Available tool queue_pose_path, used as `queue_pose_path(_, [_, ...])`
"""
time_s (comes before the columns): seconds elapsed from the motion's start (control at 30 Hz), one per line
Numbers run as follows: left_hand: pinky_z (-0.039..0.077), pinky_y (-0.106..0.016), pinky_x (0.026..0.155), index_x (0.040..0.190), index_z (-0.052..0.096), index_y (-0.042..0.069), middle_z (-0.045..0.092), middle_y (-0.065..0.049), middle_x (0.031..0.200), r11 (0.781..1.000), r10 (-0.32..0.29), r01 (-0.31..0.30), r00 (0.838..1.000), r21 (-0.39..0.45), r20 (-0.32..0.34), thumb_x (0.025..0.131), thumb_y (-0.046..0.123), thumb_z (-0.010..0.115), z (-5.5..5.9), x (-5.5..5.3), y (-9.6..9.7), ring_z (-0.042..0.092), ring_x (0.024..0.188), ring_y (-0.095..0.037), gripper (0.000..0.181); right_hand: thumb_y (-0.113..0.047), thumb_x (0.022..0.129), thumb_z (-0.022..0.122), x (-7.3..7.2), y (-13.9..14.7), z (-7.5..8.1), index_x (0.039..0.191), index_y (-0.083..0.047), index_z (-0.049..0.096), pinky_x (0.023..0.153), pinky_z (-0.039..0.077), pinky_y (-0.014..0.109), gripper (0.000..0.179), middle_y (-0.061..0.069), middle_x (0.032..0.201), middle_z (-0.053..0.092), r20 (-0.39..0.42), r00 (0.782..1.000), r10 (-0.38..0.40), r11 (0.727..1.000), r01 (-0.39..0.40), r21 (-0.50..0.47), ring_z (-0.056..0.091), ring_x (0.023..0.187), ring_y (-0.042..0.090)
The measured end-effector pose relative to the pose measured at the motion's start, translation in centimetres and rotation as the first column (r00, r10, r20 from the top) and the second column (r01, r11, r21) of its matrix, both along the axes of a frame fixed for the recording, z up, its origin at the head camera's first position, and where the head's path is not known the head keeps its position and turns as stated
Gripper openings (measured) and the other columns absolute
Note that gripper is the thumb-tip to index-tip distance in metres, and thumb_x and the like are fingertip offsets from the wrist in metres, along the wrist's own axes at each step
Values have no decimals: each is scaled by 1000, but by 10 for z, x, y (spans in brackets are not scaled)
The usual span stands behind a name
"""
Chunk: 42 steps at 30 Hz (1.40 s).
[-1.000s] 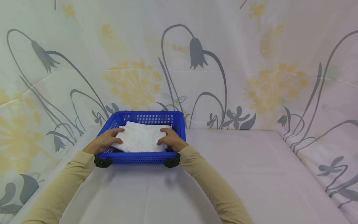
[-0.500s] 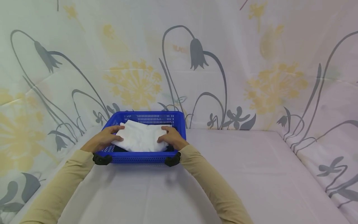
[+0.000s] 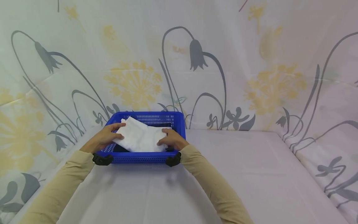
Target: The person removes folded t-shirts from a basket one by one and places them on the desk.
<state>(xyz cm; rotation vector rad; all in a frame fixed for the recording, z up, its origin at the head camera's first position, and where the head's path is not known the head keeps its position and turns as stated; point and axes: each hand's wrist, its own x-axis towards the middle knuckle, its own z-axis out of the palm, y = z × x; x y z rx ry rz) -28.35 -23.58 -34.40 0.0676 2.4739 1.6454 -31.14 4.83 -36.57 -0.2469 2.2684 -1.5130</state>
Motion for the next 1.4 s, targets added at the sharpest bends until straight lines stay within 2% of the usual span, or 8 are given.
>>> queue_pose_path(0.13, [38, -49, 99, 150, 31, 0, 10, -24, 157, 1000, -5, 5, 1000, 9, 1, 88, -7, 56, 1, 2, 2, 20, 139, -39, 68, 3, 80, 73, 1, -1, -1, 149, -5, 36, 89, 47, 39, 79, 18, 151, 31, 6, 1000, -12, 1000, 12, 19, 48, 106, 24])
queue_pose_path(0.27, [37, -50, 100, 150, 30, 1, 11, -23, 157, 1000, -1, 1, 1000, 13, -7, 88, -6, 56, 3, 4, 3, 20, 139, -39, 68, 3, 79, 73, 2, 0, 1, 149, -5, 37, 73, 45, 31, 79, 15, 144, 37, -28, 1000, -13, 999, 14, 32, 47, 86, 20])
queue_pose_path(0.37, [39, -48, 98, 150, 30, 0, 13, -23, 157, 1000, 1, -1, 1000, 22, -11, 87, -6, 56, 4, 5, 3, 25, 136, -38, 69, 3, 79, 73, 3, 2, 3, 150, -6, 36, 70, 47, 31, 80, 15, 142, 39, -37, 999, -15, 1000, 16, 15, 48, 80, 19])
queue_pose_path(0.5, [45, -38, 89, 151, 29, 1, 16, -23, 156, 999, 0, 1, 1000, 43, -15, 87, -7, 56, 6, 6, 4, 35, 127, -36, 70, 3, 79, 73, 4, 3, 7, 150, -7, 36, 78, 52, 38, 81, 17, 150, 34, -46, 998, -37, 999, 36, -13, 53, 96, 22])
queue_pose_path(0.6, [48, -31, 80, 151, 27, 1, 21, -23, 153, 997, 1, 1, 1000, 82, -25, 87, -8, 55, 7, 6, 4, 40, 120, -34, 71, 1, 80, 73, 5, 4, 11, 151, -9, 35, 82, 52, 42, 81, 15, 154, 29, -61, 997, -45, 999, 44, -20, 53, 105, 24])
queue_pose_path(0.73, [49, -27, 76, 152, 26, 0, 24, -23, 152, 991, 1, 4, 999, 134, -37, 86, -9, 54, 9, 8, 4, 44, 115, -33, 72, -2, 80, 73, 5, 6, 13, 151, -12, 35, 84, 51, 44, 81, 12, 156, 24, -84, 996, -42, 999, 39, -32, 51, 115, 27])
queue_pose_path(1.0, [50, -25, 74, 152, 27, 1, 26, -22, 151, 985, 26, -17, 998, 170, -50, 86, -9, 54, 13, 9, 6, 46, 111, -30, 71, -1, 79, 73, 6, 10, 18, 151, -12, 36, 87, 49, 47, 82, 10, 156, 25, -158, 986, -51, 997, 42, -59, 38, 132, 30])
queue_pose_path(1.4, [49, -23, 78, 151, 28, 1, 24, -20, 153, 975, 71, -55, 995, 213, -70, 87, -9, 53, 15, 15, 12, 40, 120, -33, 69, -6, 79, 75, 12, 19, 28, 151, -14, 35, 101, 38, 48, 83, 11, 156, 25, -255, 965, -67, 997, 54, -55, 22, 141, 27])
